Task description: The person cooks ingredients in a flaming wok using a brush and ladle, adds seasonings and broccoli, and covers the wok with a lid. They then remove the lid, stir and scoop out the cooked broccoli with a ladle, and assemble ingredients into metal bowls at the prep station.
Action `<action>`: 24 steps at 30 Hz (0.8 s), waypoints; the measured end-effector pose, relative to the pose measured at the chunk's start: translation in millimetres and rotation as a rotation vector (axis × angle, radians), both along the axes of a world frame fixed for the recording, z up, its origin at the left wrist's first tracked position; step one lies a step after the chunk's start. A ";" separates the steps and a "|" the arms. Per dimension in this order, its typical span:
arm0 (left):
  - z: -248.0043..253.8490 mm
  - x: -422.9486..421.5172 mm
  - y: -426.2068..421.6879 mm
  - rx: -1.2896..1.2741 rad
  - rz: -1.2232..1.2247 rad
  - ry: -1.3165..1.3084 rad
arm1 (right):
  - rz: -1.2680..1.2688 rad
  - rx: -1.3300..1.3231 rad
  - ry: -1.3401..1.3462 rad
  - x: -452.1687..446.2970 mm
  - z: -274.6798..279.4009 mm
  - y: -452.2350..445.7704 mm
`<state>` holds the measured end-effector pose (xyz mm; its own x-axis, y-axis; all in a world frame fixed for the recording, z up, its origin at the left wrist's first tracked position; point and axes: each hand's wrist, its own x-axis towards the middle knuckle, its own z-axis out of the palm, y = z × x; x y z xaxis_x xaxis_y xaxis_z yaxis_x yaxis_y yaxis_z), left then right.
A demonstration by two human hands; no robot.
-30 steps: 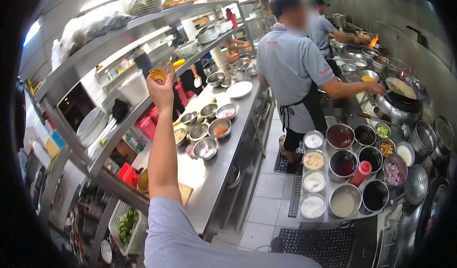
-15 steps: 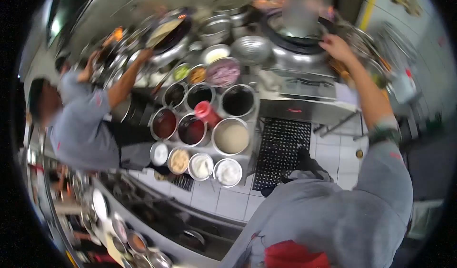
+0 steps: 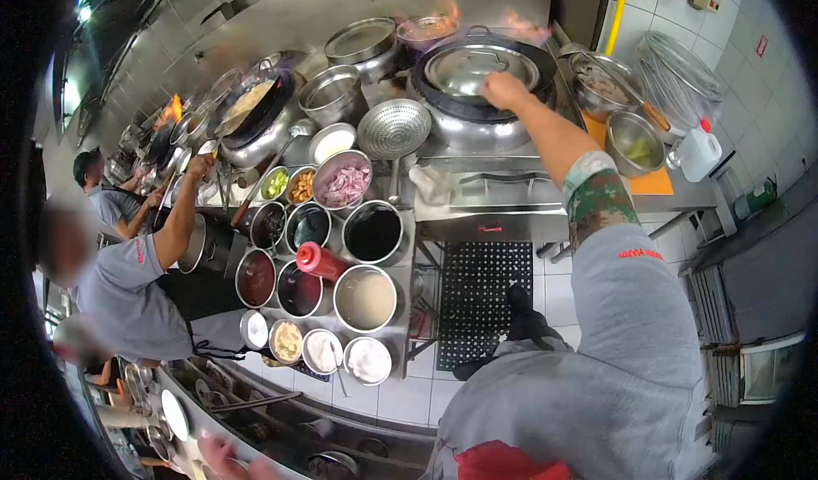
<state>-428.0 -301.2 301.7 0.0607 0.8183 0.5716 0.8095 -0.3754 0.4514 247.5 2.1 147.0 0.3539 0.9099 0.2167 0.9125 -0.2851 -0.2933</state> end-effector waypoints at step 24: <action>-288.1 407.7 331.3 -1.094 -0.210 -0.654 | 0.237 0.419 0.409 53.1 23.2 -113.8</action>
<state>-20.3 30.2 13.6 0.2093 0.8861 -0.4136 0.2936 0.3465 0.8909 300.6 -111.7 170.2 0.2830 0.8410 0.4612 0.7271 0.1254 -0.6750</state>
